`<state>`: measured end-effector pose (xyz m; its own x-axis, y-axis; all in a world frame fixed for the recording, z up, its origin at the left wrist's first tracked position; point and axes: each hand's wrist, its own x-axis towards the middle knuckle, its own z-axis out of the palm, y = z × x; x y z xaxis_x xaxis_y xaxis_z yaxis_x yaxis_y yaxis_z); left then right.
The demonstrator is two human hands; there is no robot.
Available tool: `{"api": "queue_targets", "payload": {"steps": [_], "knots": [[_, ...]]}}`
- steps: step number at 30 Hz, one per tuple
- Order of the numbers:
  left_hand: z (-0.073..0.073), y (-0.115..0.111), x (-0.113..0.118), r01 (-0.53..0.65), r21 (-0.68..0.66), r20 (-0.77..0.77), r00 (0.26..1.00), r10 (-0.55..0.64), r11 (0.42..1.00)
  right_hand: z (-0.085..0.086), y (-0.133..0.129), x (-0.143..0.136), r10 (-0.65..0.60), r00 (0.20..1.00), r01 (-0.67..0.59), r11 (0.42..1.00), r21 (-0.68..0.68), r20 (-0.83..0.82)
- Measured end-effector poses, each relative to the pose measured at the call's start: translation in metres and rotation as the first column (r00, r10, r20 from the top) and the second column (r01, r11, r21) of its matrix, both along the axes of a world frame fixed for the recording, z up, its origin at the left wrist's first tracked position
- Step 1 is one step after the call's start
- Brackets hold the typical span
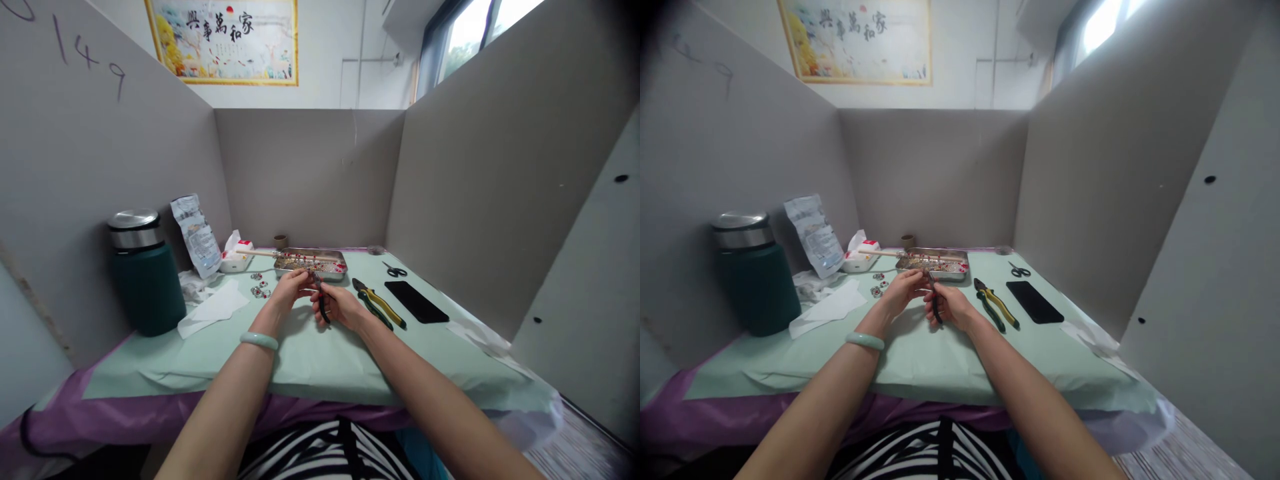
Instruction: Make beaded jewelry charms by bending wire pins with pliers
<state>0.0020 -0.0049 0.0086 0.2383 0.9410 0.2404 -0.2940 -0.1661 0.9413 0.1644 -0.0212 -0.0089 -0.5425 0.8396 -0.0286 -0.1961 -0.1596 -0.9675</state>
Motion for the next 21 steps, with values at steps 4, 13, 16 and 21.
{"api": "queue_targets", "payload": {"steps": [4,13,16,21], "knots": [[0.0000,-0.0015,-0.0007,0.006,0.019,-0.013,1.000,-0.005,1.000,-0.0011,-0.0006,-0.0003,-0.001,1.000,0.001,1.000,0.020,0.014],[-0.0002,-0.0009,-0.0004,-0.085,0.040,-0.037,0.996,0.087,0.996,0.0019,-0.0036,-0.0048,-0.122,0.989,0.113,0.987,0.115,0.078],[-0.0003,-0.0005,-0.0008,-0.065,0.045,-0.017,0.998,0.066,0.997,0.0026,-0.0043,-0.0044,-0.091,0.993,0.083,0.991,0.108,0.074],[-0.0003,-0.0005,-0.0008,-0.001,0.040,-0.016,1.000,0.002,0.999,0.0006,-0.0024,-0.0030,-0.084,0.993,0.075,0.990,0.115,0.078]]}}
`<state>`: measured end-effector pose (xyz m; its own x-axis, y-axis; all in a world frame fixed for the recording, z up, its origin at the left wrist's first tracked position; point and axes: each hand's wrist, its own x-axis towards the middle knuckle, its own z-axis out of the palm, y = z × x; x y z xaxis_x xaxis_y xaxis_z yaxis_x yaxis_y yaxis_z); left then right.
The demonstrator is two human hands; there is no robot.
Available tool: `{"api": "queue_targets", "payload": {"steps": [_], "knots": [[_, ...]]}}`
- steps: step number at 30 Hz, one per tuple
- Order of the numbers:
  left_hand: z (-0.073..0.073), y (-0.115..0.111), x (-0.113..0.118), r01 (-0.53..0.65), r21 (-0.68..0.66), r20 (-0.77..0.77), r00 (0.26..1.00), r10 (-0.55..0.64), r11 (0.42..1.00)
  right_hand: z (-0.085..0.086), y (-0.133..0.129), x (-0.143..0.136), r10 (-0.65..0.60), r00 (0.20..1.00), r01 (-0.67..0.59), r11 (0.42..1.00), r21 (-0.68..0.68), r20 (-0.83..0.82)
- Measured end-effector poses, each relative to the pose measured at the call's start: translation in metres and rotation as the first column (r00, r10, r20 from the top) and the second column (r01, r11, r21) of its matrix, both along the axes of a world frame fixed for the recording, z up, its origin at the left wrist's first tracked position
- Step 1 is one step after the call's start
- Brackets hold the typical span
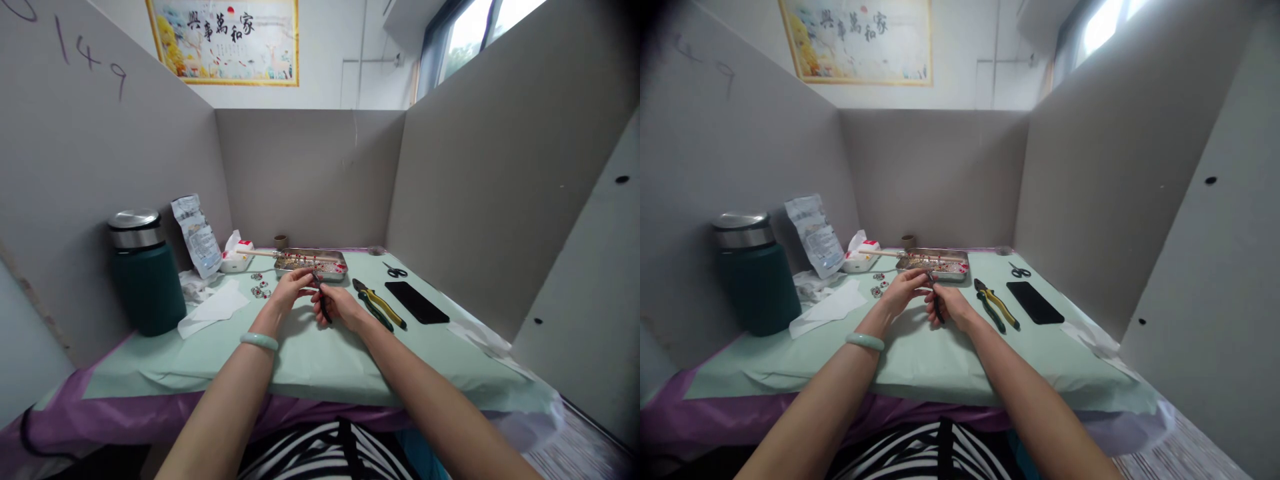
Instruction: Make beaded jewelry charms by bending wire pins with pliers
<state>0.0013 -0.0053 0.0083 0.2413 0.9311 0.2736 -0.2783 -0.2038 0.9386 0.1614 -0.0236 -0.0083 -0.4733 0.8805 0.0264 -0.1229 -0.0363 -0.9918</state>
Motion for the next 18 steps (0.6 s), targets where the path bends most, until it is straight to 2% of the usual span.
{"api": "queue_targets", "payload": {"steps": [5,8,10,13,15,16,18], "knots": [[0.002,-0.003,0.002,-0.002,-0.007,0.015,1.000,0.003,1.000,-0.003,0.001,-0.003,0.008,0.999,-0.010,0.999,0.053,0.036],[0.003,-0.005,0.003,-0.007,0.003,0.012,1.000,0.007,1.000,-0.006,0.005,-0.003,-0.086,0.991,0.065,0.980,0.188,0.105],[0.004,-0.006,0.004,0.001,0.038,0.002,1.000,-0.001,0.999,-0.008,0.009,-0.001,-0.193,0.966,0.121,0.928,0.353,0.175],[0.004,-0.006,0.006,0.003,0.102,-0.023,1.000,0.000,0.995,-0.010,0.015,0.003,-0.382,0.899,0.174,0.761,0.625,0.214],[0.004,-0.006,0.006,-0.002,0.144,-0.043,0.999,0.008,0.990,-0.011,0.018,0.005,-0.456,0.867,0.183,0.665,0.724,0.200],[0.004,-0.005,0.006,0.000,0.164,-0.055,0.998,0.009,0.986,-0.011,0.018,0.006,-0.469,0.858,0.175,0.649,0.740,0.209],[0.004,-0.005,0.006,0.014,0.197,-0.081,0.997,0.002,0.980,-0.011,0.019,0.008,-0.461,0.850,0.136,0.657,0.741,0.253]]}}
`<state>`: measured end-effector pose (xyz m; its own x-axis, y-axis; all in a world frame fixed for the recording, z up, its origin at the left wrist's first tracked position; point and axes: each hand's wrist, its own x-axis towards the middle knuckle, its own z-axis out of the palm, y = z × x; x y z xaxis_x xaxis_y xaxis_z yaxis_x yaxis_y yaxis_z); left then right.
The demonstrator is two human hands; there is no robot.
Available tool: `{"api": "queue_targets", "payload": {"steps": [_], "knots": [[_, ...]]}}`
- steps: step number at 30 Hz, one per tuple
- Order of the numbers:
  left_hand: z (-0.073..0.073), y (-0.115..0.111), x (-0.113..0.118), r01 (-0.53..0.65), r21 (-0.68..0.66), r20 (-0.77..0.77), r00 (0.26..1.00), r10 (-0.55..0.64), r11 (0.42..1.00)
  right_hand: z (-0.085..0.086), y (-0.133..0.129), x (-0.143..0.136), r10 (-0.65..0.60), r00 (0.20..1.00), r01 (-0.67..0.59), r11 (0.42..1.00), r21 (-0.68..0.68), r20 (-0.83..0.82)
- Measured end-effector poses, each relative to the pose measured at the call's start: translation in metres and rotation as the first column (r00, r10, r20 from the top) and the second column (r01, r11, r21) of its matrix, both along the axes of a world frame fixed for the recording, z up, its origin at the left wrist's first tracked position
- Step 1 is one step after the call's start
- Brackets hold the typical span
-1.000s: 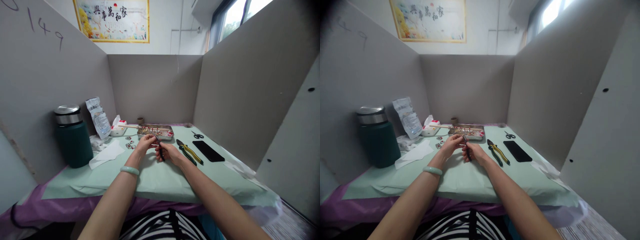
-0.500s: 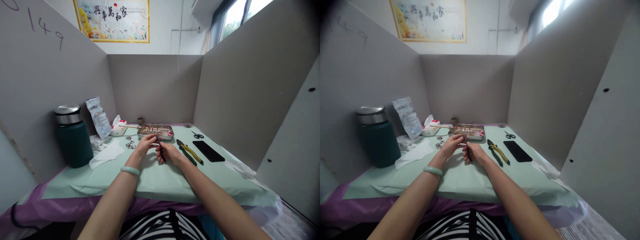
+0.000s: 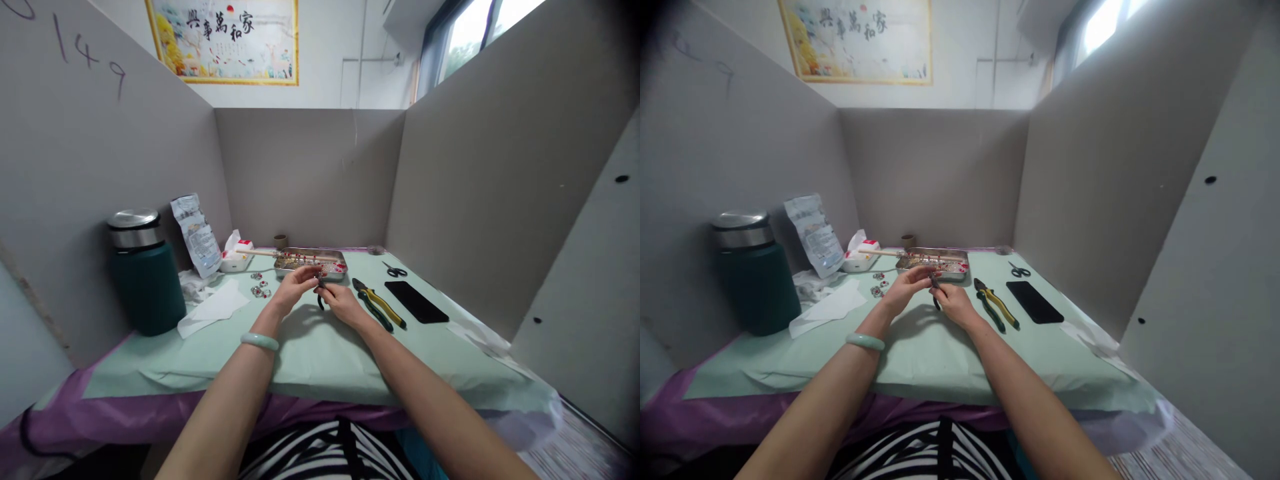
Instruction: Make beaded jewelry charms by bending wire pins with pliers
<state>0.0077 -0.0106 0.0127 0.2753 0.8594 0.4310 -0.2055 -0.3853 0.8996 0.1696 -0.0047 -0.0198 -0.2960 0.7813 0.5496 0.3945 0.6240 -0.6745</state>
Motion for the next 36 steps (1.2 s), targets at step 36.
{"api": "queue_targets", "payload": {"steps": [36], "knots": [[-0.004,-0.001,0.007,0.028,-0.017,-0.329,0.944,-0.032,0.999,0.013,-0.006,0.011,0.231,0.960,-0.272,0.908,-0.318,-0.160]]}}
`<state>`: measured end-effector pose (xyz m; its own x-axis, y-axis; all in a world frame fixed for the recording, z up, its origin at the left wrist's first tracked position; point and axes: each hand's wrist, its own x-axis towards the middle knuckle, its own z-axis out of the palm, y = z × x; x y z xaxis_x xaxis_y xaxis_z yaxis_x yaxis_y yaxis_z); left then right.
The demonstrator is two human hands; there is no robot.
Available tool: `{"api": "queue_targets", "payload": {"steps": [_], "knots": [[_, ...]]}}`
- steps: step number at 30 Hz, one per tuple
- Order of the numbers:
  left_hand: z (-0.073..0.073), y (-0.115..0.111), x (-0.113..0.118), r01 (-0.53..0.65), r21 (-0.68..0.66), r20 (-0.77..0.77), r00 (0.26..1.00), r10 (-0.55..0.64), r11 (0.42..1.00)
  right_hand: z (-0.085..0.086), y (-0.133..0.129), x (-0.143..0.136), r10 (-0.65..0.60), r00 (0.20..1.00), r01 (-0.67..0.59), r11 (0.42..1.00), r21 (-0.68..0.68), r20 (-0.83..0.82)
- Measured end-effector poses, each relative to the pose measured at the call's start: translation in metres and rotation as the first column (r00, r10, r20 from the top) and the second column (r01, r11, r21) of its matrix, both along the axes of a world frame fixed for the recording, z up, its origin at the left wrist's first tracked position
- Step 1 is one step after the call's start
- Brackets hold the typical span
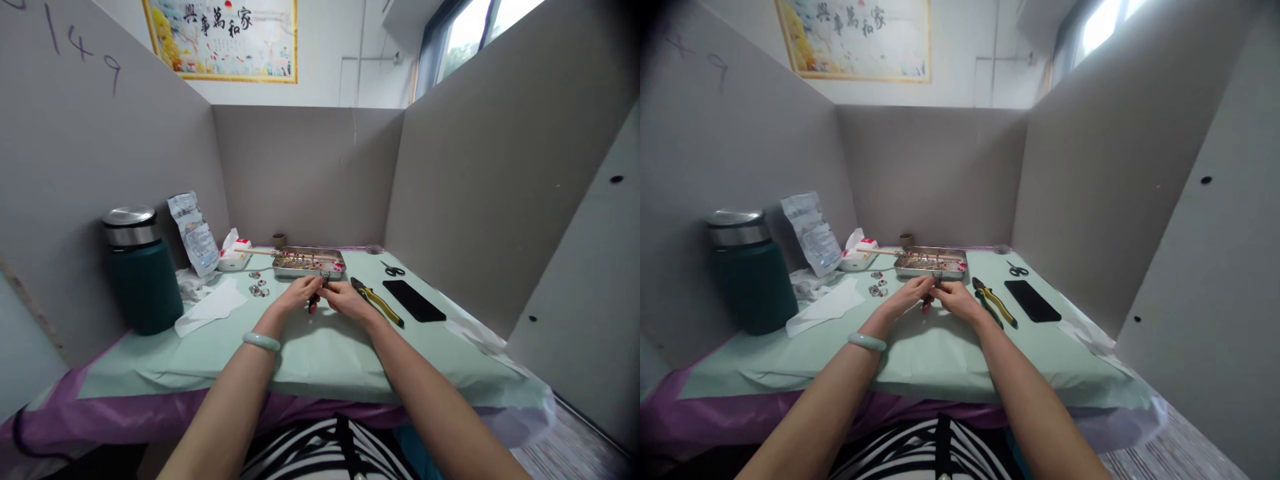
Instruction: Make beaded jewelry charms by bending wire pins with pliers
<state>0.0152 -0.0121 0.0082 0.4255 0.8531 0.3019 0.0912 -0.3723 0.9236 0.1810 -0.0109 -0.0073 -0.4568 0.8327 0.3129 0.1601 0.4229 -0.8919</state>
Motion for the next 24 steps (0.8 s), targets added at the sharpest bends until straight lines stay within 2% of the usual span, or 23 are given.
{"api": "queue_targets", "payload": {"steps": [6,10,13,16,18,21,24], "knots": [[0.0001,0.0025,-0.0009,-0.131,0.013,0.127,0.983,0.129,0.991,-0.0019,0.0001,-0.0042,-0.152,0.984,0.143,0.985,0.095,0.096],[-0.0034,0.0046,-0.0024,0.035,-0.056,0.286,0.958,-0.018,0.998,-0.0029,0.0007,-0.0066,-0.190,0.971,0.168,0.974,0.153,0.143],[-0.0056,0.0064,-0.0029,0.084,-0.100,0.390,0.920,-0.039,0.991,-0.0039,0.0023,-0.0071,-0.194,0.970,0.179,0.978,0.110,0.149],[-0.0043,0.0060,-0.0030,0.109,-0.144,0.456,0.890,-0.032,0.984,-0.0049,0.0020,-0.0069,-0.122,0.985,0.119,0.992,0.027,0.123],[-0.0022,0.0045,-0.0032,0.109,-0.186,0.464,0.886,-0.010,0.976,-0.0052,0.0000,-0.0074,-0.012,0.996,0.018,0.998,-0.063,0.093],[-0.0003,0.0029,-0.0037,0.080,-0.238,0.459,0.888,0.039,0.968,-0.0057,-0.0035,-0.0090,0.127,0.991,-0.118,0.976,-0.184,0.038],[-0.0006,0.0040,-0.0045,0.072,-0.259,0.466,0.883,0.059,0.963,-0.0064,-0.0053,-0.0099,0.141,0.990,-0.135,0.963,-0.231,0.007]]}}
